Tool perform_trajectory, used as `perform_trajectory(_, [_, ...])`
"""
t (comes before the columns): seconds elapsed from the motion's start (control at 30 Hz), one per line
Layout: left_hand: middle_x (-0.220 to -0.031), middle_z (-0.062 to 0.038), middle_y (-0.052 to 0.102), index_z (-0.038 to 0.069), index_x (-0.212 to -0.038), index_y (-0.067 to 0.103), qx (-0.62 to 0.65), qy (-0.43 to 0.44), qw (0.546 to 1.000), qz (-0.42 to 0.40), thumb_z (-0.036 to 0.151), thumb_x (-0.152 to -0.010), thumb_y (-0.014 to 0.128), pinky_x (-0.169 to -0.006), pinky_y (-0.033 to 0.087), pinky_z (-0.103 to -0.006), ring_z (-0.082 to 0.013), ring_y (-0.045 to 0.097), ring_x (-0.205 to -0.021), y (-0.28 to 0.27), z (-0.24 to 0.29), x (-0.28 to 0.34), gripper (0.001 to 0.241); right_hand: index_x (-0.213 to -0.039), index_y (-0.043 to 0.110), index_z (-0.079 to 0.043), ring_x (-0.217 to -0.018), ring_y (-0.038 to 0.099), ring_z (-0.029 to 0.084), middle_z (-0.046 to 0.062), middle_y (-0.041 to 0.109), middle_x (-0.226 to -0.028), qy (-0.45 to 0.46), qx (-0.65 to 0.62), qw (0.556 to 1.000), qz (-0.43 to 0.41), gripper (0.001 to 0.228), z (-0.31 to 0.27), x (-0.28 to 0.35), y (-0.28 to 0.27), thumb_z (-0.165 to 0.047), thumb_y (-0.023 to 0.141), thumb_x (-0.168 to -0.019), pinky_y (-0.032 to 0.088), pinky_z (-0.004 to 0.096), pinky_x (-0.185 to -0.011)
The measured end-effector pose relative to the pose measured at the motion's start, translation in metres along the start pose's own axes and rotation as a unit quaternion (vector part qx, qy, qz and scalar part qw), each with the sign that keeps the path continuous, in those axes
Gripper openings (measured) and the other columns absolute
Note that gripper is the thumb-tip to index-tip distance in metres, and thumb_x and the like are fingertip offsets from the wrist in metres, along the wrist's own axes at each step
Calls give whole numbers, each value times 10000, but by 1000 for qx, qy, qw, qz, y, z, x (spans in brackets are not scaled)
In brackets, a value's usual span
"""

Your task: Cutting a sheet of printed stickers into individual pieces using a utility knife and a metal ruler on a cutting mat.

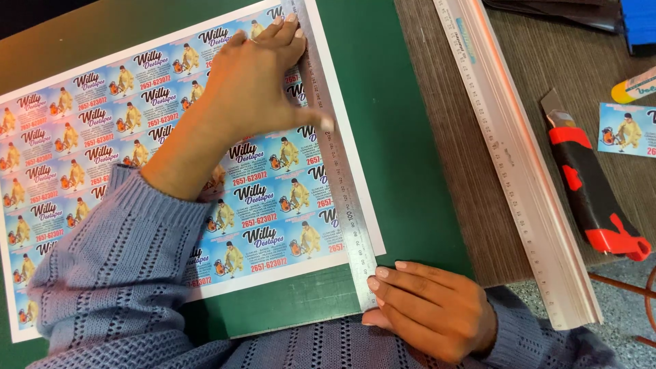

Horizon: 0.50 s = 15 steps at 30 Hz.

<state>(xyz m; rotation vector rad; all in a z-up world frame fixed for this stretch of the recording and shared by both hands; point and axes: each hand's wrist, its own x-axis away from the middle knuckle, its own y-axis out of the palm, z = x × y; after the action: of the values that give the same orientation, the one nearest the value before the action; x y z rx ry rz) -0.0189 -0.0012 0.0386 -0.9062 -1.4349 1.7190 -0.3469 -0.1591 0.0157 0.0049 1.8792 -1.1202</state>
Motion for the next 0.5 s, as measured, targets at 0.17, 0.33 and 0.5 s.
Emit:
perform_trajectory(0.17, [-1683,-307,9,-107,-1590,71,-43,-47,986,-156,998,-516,805,-1192,138,-677,-421,28,-1569,-8,24,-2,1707,-942,727,-66,-942,774,202,42,785,-1040,0,-6,1000,-30,245,1,-3,-3,-294,809,-976,641,342,-862])
perform_trajectory(0.33, [-1691,-292,-75,-106,-1585,-13,-22,-56,981,-185,911,-470,898,-1202,84,-691,-416,-56,-1577,-12,28,-5,1763,-964,732,-42,-936,769,201,45,783,-1032,13,-10,999,-33,249,0,-4,-6,-279,807,-976,642,348,-859])
perform_trajectory(0.5, [-1690,-284,-85,-91,-1598,-5,-18,-55,981,-184,952,-496,803,-1205,72,-690,-415,-67,-1574,-11,28,1,1719,-955,729,-29,-929,773,191,39,776,-1010,16,3,1000,-12,240,-4,-2,-6,-262,779,-984,640,340,-876])
